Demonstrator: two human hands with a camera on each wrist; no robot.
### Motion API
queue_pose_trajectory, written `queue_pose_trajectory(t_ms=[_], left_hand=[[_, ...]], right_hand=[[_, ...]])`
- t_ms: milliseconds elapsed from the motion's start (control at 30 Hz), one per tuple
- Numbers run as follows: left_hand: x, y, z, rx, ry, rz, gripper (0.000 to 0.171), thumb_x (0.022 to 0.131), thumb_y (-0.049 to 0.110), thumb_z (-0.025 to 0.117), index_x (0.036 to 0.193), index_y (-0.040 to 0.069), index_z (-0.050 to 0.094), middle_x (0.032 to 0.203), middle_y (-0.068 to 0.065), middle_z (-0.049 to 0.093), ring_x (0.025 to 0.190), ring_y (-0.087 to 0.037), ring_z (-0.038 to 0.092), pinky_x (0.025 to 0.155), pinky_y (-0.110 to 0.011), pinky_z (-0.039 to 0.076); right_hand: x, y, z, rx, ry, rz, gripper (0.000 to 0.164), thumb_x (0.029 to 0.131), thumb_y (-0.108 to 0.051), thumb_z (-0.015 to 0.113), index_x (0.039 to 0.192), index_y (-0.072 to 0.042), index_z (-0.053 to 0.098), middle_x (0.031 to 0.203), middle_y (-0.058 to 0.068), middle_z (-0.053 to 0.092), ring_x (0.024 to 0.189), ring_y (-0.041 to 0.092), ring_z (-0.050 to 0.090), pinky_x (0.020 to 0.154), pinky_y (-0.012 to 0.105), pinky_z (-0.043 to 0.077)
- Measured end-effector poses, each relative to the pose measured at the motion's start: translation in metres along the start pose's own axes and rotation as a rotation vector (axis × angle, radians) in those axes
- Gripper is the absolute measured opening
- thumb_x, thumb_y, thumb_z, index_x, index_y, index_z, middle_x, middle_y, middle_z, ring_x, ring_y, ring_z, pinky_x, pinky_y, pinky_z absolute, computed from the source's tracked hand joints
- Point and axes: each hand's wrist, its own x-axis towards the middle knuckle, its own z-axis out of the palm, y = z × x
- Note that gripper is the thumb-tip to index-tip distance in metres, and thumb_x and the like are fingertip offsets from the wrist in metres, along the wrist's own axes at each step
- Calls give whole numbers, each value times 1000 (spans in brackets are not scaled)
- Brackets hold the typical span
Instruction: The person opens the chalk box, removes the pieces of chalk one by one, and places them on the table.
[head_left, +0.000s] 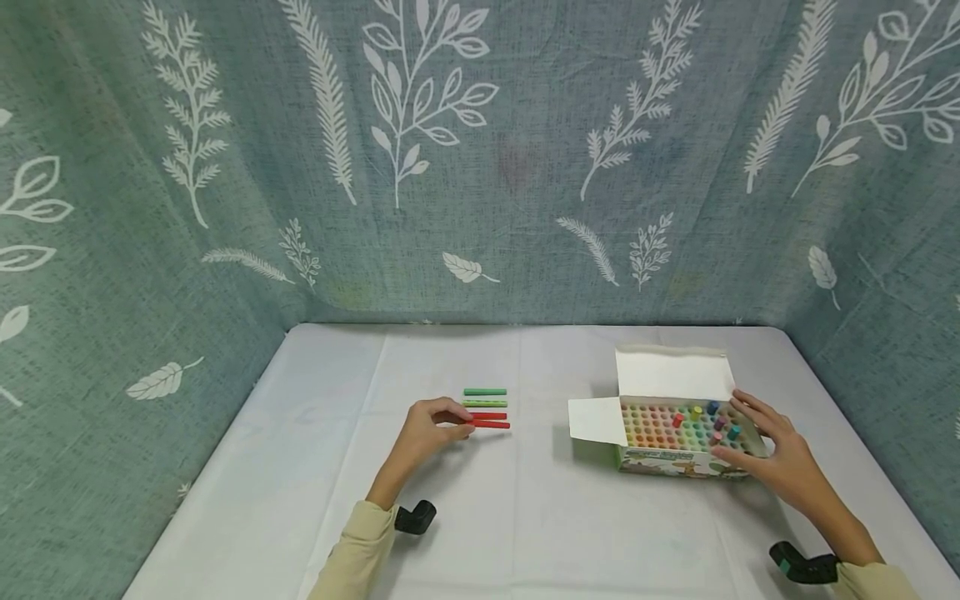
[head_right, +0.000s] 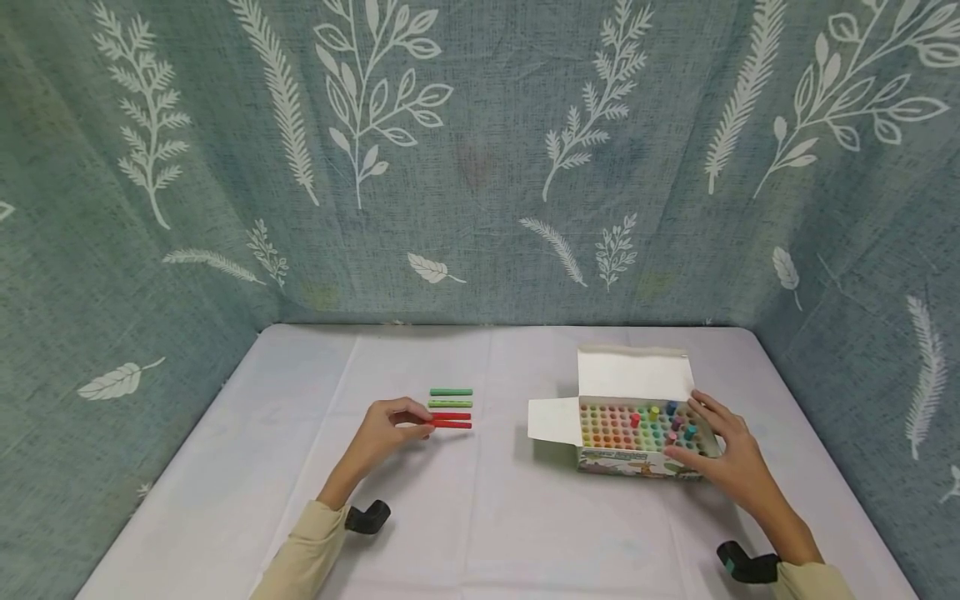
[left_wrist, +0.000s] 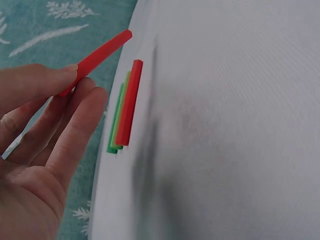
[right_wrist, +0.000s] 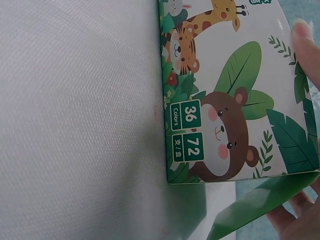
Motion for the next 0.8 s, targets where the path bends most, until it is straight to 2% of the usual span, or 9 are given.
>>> queue_pose_trajectory(t_ms=[133, 167, 300, 467, 667, 800], left_hand=[[3, -9, 0, 25, 8, -15, 12, 75, 1, 78, 85, 6, 72, 85, -7, 68, 78, -21, 68, 69, -27, 54], [2, -6, 0, 31, 4, -18, 12, 75, 0, 77, 84, 5, 72, 85, -8, 68, 79, -22, 68, 70, -28, 54], [4, -10, -2, 92, 10, -2, 13, 75, 1, 78, 82, 10, 73, 84, -3, 68, 80, -18, 66, 73, -30, 52], [6, -19, -2, 187, 17, 25, 16, 74, 0, 78, 80, 14, 73, 84, 3, 67, 79, -13, 63, 77, -37, 50], [7, -20, -2, 295, 11, 59, 17, 74, -3, 77, 78, 13, 72, 83, 3, 67, 77, -12, 61, 71, -31, 51], [9, -20, -1, 311, -9, 67, 17, 74, -6, 75, 78, 9, 71, 83, 1, 66, 75, -12, 60, 66, -27, 50]], right_hand=[[0, 0, -1, 1, 5, 2, 81, 79, -24, 78, 146, -5, 36, 153, 12, 24, 132, 46, 22, 89, 63, 30], [0, 0, -1, 4, 6, 0, 81, 79, -23, 78, 146, -5, 36, 153, 12, 24, 132, 47, 22, 90, 64, 30], [0, 0, -1, 3, 8, 0, 81, 79, -23, 78, 146, -7, 36, 153, 6, 23, 131, 46, 23, 90, 63, 31], [0, 0, -1, 1, 6, -1, 81, 79, -23, 78, 146, -6, 36, 153, 11, 24, 131, 47, 23, 90, 63, 31], [1, 2, -1, -8, 11, 2, 82, 78, -24, 79, 145, -5, 36, 151, 15, 26, 130, 47, 24, 89, 63, 31], [1, 3, -1, -1, 13, -1, 81, 78, -23, 79, 145, -5, 37, 151, 16, 26, 131, 47, 23, 89, 63, 31]])
